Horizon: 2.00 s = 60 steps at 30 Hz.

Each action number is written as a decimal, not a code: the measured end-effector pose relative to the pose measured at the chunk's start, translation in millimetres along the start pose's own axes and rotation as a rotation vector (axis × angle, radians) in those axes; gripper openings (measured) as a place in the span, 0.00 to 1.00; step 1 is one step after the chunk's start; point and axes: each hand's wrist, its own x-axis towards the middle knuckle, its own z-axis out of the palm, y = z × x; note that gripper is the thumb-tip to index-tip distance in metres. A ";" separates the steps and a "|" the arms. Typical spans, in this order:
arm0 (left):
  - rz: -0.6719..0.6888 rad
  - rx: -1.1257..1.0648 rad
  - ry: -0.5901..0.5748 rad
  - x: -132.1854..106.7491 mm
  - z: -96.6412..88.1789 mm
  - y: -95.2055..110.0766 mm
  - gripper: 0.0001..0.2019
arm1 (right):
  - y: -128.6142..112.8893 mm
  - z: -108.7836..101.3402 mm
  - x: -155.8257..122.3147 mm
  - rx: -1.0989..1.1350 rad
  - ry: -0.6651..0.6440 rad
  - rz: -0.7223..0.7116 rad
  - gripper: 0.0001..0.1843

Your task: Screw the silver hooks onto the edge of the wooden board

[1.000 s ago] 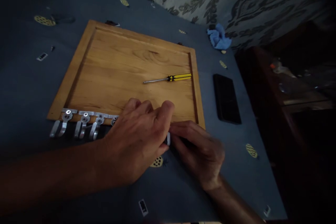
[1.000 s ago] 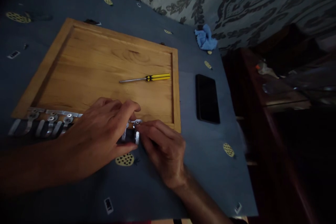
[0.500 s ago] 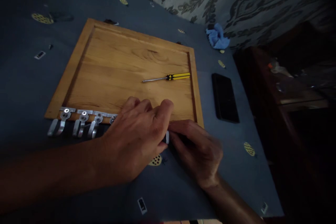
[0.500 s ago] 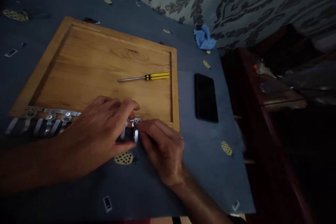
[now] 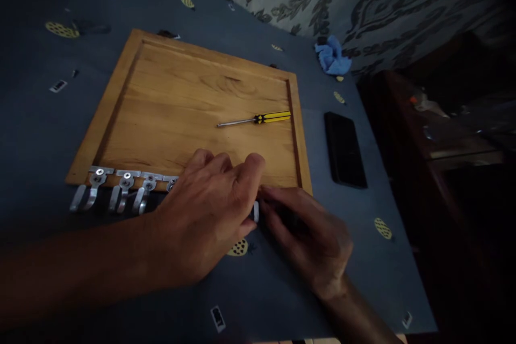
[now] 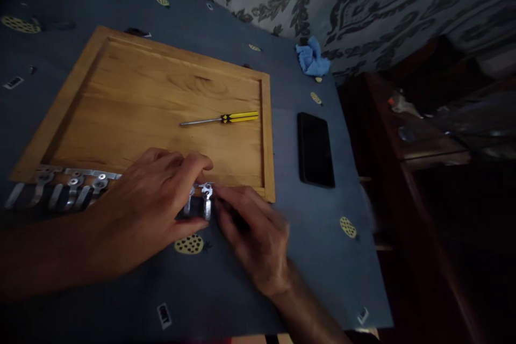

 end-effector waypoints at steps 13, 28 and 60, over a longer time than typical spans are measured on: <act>0.036 0.007 0.019 -4.3 1.5 -3.5 0.24 | 5.2 2.2 1.5 0.031 -0.048 -0.039 0.17; 0.041 0.021 0.036 -5.2 0.8 -2.3 0.22 | 2.0 4.1 5.0 0.047 -0.005 -0.011 0.10; 0.009 0.026 -0.030 0.6 3.3 -3.0 0.22 | -25.1 3.7 -4.8 -0.341 -0.176 -0.192 0.20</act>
